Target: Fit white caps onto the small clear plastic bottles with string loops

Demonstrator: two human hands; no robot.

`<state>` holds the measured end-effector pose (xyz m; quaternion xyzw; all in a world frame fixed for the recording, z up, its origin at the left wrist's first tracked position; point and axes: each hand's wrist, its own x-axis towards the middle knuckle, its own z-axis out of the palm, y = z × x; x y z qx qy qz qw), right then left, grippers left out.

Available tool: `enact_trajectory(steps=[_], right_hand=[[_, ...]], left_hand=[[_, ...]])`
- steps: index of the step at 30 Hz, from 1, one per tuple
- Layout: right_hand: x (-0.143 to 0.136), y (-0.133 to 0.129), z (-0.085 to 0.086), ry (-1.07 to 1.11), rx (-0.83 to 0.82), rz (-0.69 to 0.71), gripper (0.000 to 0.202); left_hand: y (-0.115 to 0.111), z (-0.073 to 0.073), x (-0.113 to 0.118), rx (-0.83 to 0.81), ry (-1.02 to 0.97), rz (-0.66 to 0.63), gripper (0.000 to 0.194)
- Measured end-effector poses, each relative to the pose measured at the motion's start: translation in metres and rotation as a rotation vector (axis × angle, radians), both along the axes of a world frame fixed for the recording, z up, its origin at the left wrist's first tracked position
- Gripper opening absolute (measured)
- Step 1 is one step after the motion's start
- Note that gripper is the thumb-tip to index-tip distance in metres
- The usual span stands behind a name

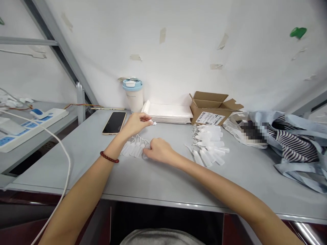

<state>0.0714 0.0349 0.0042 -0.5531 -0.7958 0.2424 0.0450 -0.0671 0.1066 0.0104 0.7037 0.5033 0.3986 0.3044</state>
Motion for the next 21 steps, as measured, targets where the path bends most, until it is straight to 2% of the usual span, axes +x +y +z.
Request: enact_trajectory(steps=[4, 8, 12, 16, 21], right_hand=[[0.004, -0.001, -0.001, 0.073, -0.136, -0.013, 0.03], [0.013, -0.001, -0.002, 0.14, -0.084, -0.075, 0.031], [0.034, -0.004, -0.004, 0.247, 0.04, -0.194, 0.029], [0.064, -0.008, -0.008, 0.492, 0.141, -0.295, 0.028], [0.093, -0.012, -0.007, 0.735, 0.172, -0.405, 0.03]], left_hand=[[-0.002, 0.004, 0.004, -0.064, -0.091, 0.043, 0.03], [-0.005, 0.007, 0.006, -0.108, -0.192, 0.04, 0.031], [-0.009, 0.009, 0.008, -0.123, -0.372, -0.097, 0.035], [-0.018, 0.009, 0.017, -0.215, -0.511, -0.233, 0.032], [-0.034, 0.006, 0.038, -0.332, -0.514, -0.328, 0.024]])
